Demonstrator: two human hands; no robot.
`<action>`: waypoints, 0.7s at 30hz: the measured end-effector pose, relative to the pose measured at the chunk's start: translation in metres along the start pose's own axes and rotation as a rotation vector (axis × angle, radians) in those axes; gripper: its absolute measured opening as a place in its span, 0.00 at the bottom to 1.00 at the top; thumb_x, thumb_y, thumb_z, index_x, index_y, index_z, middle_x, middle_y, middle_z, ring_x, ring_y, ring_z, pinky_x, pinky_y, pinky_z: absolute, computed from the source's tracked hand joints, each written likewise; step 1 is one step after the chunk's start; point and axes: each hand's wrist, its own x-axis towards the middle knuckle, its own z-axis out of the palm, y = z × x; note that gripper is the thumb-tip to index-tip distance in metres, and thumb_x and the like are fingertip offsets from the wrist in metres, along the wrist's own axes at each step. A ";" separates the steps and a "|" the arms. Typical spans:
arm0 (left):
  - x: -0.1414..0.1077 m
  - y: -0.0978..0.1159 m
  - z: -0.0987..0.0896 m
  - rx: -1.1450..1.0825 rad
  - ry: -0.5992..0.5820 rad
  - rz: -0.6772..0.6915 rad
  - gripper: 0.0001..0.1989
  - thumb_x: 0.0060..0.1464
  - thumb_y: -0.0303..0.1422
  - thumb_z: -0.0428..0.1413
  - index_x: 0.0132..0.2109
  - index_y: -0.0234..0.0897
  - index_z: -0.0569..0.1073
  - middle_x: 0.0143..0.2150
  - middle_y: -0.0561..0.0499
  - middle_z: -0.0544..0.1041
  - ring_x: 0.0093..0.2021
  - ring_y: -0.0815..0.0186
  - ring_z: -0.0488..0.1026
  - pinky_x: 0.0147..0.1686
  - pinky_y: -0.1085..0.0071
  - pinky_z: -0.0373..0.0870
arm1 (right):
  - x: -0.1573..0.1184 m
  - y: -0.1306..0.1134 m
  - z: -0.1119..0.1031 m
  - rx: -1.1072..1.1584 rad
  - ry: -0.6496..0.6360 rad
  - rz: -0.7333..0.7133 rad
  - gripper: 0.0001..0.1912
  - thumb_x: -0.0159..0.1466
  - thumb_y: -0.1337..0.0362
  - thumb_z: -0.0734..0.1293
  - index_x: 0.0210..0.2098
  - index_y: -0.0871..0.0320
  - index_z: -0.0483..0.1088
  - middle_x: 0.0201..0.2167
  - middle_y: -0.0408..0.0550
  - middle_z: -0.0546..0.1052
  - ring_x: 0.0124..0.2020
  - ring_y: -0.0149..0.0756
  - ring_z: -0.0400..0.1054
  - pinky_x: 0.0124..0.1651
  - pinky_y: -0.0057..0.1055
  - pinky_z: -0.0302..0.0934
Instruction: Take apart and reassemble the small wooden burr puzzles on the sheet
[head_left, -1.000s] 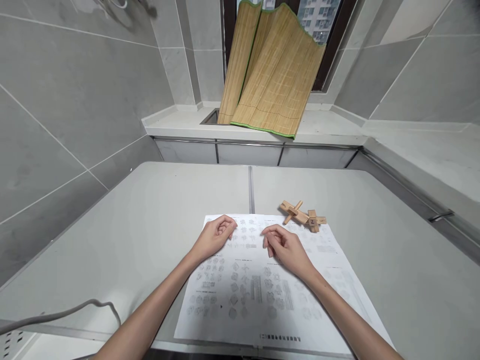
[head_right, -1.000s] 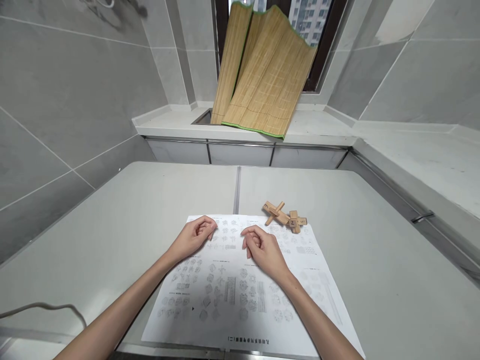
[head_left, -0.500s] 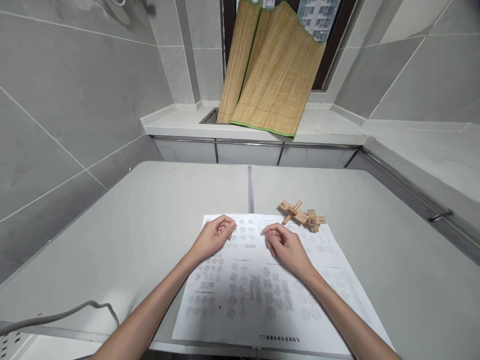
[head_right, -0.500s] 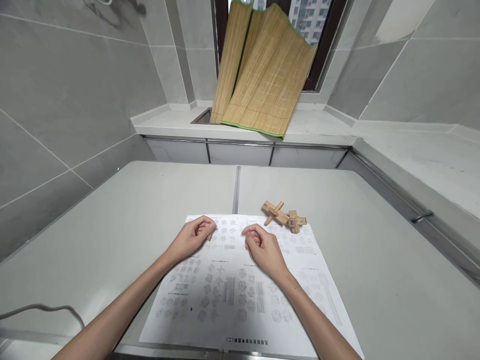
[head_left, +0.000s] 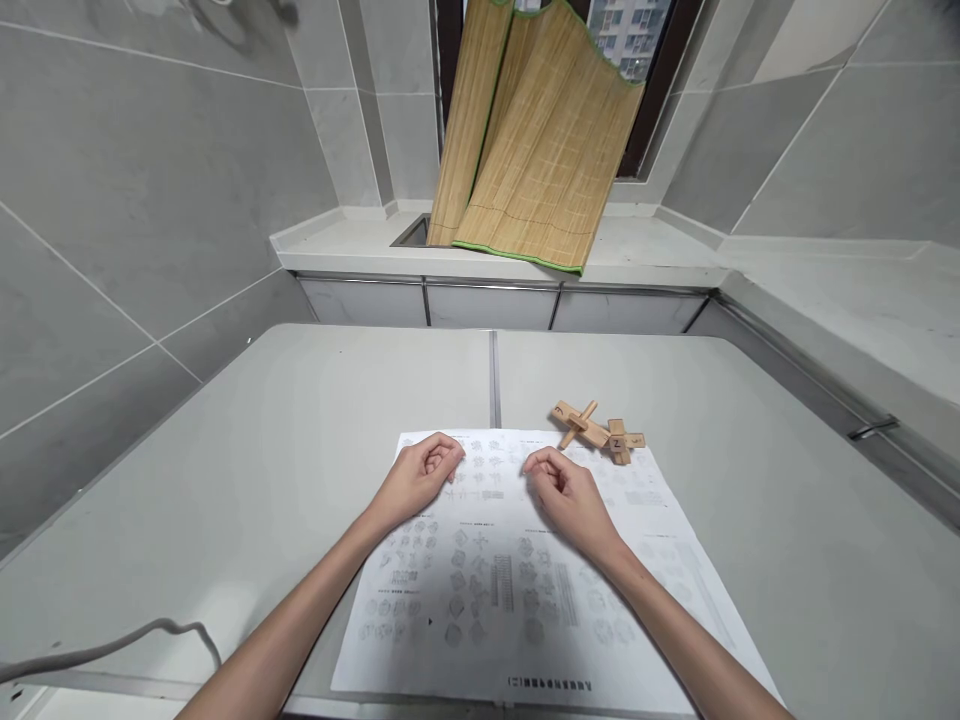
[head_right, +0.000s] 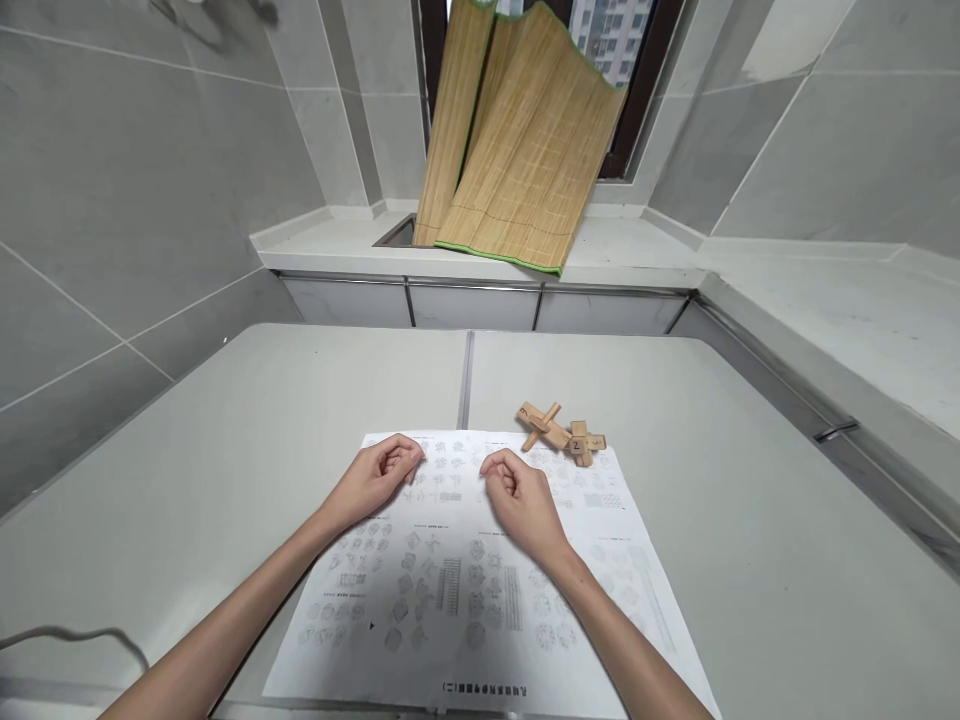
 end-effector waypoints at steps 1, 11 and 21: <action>0.000 0.000 0.000 0.000 0.002 0.001 0.19 0.65 0.50 0.55 0.39 0.38 0.76 0.28 0.54 0.72 0.28 0.67 0.65 0.30 0.72 0.61 | 0.000 0.000 -0.001 0.005 0.007 0.001 0.05 0.66 0.62 0.63 0.34 0.54 0.70 0.20 0.35 0.57 0.23 0.32 0.50 0.27 0.29 0.45; 0.000 -0.001 -0.001 0.014 -0.011 -0.001 0.19 0.66 0.50 0.54 0.41 0.38 0.76 0.28 0.53 0.73 0.29 0.66 0.67 0.30 0.72 0.62 | 0.010 -0.001 -0.038 0.311 0.474 -0.091 0.07 0.63 0.61 0.66 0.29 0.53 0.68 0.19 0.36 0.57 0.20 0.29 0.49 0.23 0.28 0.45; 0.001 -0.003 -0.001 0.027 -0.018 0.000 0.19 0.66 0.50 0.54 0.41 0.39 0.76 0.28 0.53 0.73 0.29 0.67 0.67 0.31 0.72 0.62 | 0.018 0.010 -0.066 0.320 0.820 -0.142 0.03 0.62 0.62 0.66 0.31 0.53 0.68 0.21 0.35 0.58 0.21 0.28 0.54 0.24 0.26 0.51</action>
